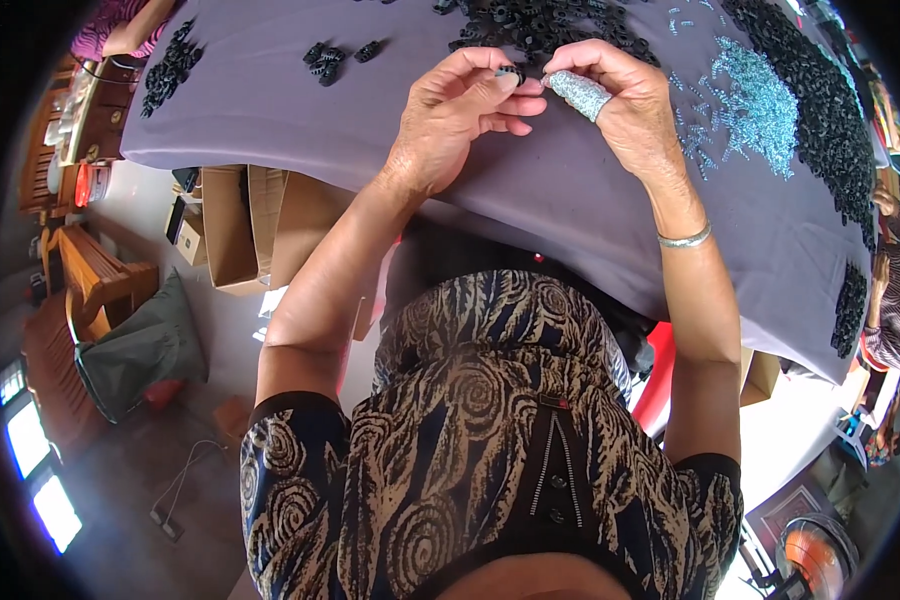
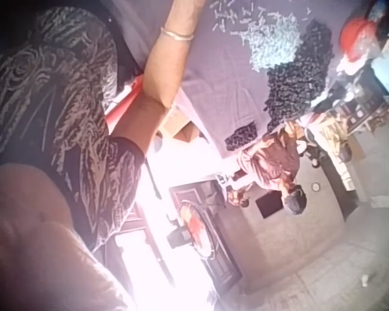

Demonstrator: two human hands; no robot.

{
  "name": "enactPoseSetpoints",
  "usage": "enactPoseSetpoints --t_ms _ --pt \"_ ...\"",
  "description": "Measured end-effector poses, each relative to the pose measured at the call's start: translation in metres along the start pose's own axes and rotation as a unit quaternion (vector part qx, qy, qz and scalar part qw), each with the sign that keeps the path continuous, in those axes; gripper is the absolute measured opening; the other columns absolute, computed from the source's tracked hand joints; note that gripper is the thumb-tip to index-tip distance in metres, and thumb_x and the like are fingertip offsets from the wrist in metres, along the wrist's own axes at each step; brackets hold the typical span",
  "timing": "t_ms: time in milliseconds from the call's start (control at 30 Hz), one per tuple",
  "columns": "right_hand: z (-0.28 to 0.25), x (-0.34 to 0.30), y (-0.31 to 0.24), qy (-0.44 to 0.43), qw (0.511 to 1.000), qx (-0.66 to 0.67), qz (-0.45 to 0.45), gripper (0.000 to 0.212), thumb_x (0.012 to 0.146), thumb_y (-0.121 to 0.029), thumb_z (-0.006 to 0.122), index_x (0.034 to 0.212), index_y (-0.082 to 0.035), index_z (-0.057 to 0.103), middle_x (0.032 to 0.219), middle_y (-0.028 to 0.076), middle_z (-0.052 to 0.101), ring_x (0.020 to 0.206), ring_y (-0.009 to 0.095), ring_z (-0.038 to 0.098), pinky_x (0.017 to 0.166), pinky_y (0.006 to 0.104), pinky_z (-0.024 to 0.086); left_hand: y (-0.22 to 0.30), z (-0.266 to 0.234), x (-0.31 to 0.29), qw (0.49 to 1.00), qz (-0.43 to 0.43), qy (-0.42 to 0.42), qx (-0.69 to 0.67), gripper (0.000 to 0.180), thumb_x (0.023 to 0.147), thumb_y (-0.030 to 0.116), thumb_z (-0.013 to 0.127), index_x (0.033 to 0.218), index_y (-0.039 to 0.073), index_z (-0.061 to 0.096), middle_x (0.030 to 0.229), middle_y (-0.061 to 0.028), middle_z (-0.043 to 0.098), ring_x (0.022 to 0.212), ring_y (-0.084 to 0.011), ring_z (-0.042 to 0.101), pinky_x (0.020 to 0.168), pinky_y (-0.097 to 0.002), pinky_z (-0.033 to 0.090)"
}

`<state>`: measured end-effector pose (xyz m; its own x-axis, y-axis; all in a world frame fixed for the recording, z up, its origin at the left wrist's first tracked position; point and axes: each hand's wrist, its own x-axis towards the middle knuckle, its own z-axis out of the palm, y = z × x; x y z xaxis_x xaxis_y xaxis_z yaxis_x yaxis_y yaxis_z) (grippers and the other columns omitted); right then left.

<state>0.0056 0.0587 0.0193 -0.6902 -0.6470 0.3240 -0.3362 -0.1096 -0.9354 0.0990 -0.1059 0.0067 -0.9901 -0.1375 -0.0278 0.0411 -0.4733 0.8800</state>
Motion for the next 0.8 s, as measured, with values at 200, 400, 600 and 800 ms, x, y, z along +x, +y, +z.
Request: enactPoseSetpoints --t_ms 200,400,600,800 --pt "0.003 0.001 -0.002 0.003 1.0 0.006 -0.003 0.011 0.081 0.0 0.063 0.092 -0.001 0.064 0.084 -0.001 0.064 0.077 0.005 0.057 0.069 0.0199 0.047 -0.001 0.004 -0.002 0.999 -0.018 -0.014 -0.024 0.017 0.09 0.009 0.055 0.106 0.004 0.057 0.093 -0.0073 0.062 0.09 -0.0201 0.064 0.066 -0.029 0.053" --pt "0.006 -0.002 -0.004 0.008 1.0 -0.024 -0.012 0.014 0.079 0.003 0.063 0.093 -0.002 0.065 0.084 -0.001 0.064 0.076 0.005 0.057 0.068 0.0197 0.047 -0.002 0.001 -0.002 0.999 -0.023 0.006 -0.022 0.015 0.088 0.008 0.057 0.103 0.004 0.058 0.09 -0.0056 0.061 0.078 -0.0126 0.061 0.059 -0.0255 0.049" --pt "0.011 0.001 0.0 0.036 0.965 -0.17 -0.194 0.025 0.074 0.009 0.062 0.095 -0.003 0.064 0.083 0.004 0.064 0.072 0.011 0.061 0.064 0.0234 0.049 -0.001 0.002 -0.003 0.992 -0.075 0.026 -0.095 0.012 0.086 0.006 0.061 0.098 0.005 0.06 0.085 -0.0053 0.063 0.075 -0.0154 0.064 0.058 -0.0267 0.052" --pt "0.015 -0.003 -0.013 0.034 0.969 -0.184 -0.162 0.029 0.071 0.01 0.064 0.096 -0.004 0.064 0.085 0.005 0.063 0.074 0.013 0.062 0.064 0.0234 0.049 -0.003 0.0 -0.002 0.988 -0.081 0.02 -0.127 0.012 0.086 0.007 0.061 0.097 0.004 0.059 0.083 -0.0065 0.063 0.073 -0.0142 0.064 0.055 -0.0246 0.049"
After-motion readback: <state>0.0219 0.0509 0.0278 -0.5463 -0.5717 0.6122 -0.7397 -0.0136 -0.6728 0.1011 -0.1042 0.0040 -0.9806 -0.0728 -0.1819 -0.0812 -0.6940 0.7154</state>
